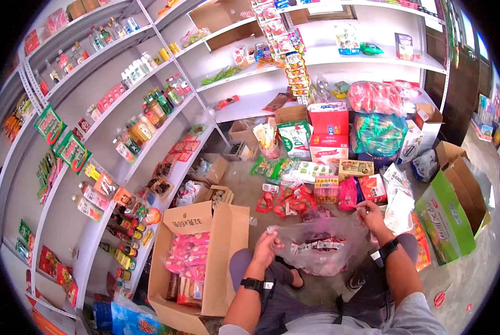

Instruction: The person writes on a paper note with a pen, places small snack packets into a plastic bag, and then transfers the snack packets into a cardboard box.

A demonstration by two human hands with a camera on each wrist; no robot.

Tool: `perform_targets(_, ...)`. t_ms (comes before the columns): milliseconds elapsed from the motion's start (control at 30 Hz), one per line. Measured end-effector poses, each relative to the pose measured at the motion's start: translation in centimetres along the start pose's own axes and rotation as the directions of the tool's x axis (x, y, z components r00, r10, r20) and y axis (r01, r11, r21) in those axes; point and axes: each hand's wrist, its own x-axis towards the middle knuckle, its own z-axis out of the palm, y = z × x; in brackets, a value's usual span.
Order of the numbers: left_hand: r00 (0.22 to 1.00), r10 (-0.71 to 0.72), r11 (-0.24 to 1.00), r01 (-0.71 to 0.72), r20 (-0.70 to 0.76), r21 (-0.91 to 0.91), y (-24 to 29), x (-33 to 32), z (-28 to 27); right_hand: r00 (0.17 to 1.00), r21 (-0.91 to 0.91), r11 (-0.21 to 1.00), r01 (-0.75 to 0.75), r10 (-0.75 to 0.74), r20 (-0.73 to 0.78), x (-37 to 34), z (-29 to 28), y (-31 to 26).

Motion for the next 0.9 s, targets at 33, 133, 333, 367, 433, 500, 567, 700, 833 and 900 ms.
perform_targets(33, 1.000, -0.004, 1.000, 0.004, 0.001, 0.001, 0.00, 0.06, 0.01, 1.000, -0.020, 1.000, -0.016, 0.015, -0.028, 0.06, -0.05, -0.01)
perform_targets(133, 1.000, -0.018, 1.000, 0.018, 0.019, -0.007, 0.13, -0.05, 0.07, 0.998, -0.026, 0.999, -0.024, 0.023, -0.057, 0.16, -0.22, 0.21)
perform_targets(333, 1.000, -0.021, 1.000, 0.021, 0.017, 0.010, 0.22, -0.22, 0.31, 0.996, -0.094, 0.995, 0.011, -0.019, -0.084, 0.31, -0.37, 0.52)
perform_targets(367, 1.000, -0.018, 1.000, 0.018, 0.016, 0.008, 0.08, -0.08, 0.19, 0.996, -0.100, 0.995, 0.016, -0.025, -0.088, 0.30, -0.36, 0.53)
perform_targets(433, 1.000, -0.015, 1.000, 0.015, 0.014, 0.006, -0.18, 0.28, 0.03, 0.995, -0.111, 0.993, 0.025, -0.036, -0.098, 0.28, -0.37, 0.56)
perform_targets(500, 1.000, -0.020, 1.000, 0.020, 0.013, 0.003, -0.30, 0.26, -0.05, 0.994, -0.113, 0.993, 0.016, -0.027, -0.103, 0.24, -0.37, 0.42)
perform_targets(567, 1.000, -0.024, 1.000, 0.024, 0.014, 0.001, -0.35, -0.02, -0.07, 0.994, -0.112, 0.994, 0.005, -0.017, -0.111, 0.03, -0.23, 0.36)
perform_targets(700, 0.999, -0.022, 1.000, 0.022, 0.024, 0.003, -0.26, -0.04, 0.00, 0.992, -0.096, 0.995, 0.010, -0.022, -0.127, 0.33, -0.06, 0.66)
perform_targets(833, 0.999, -0.049, 0.998, 0.049, -0.002, -0.031, -0.23, -0.08, 0.00, 0.995, -0.075, 0.997, 0.030, -0.037, -0.092, 0.17, -0.13, 0.35)
perform_targets(900, 0.999, -0.044, 0.999, 0.044, 0.013, -0.020, -0.31, -0.04, -0.02, 0.994, -0.073, 0.997, 0.000, -0.008, -0.108, 0.09, -0.07, 0.19)
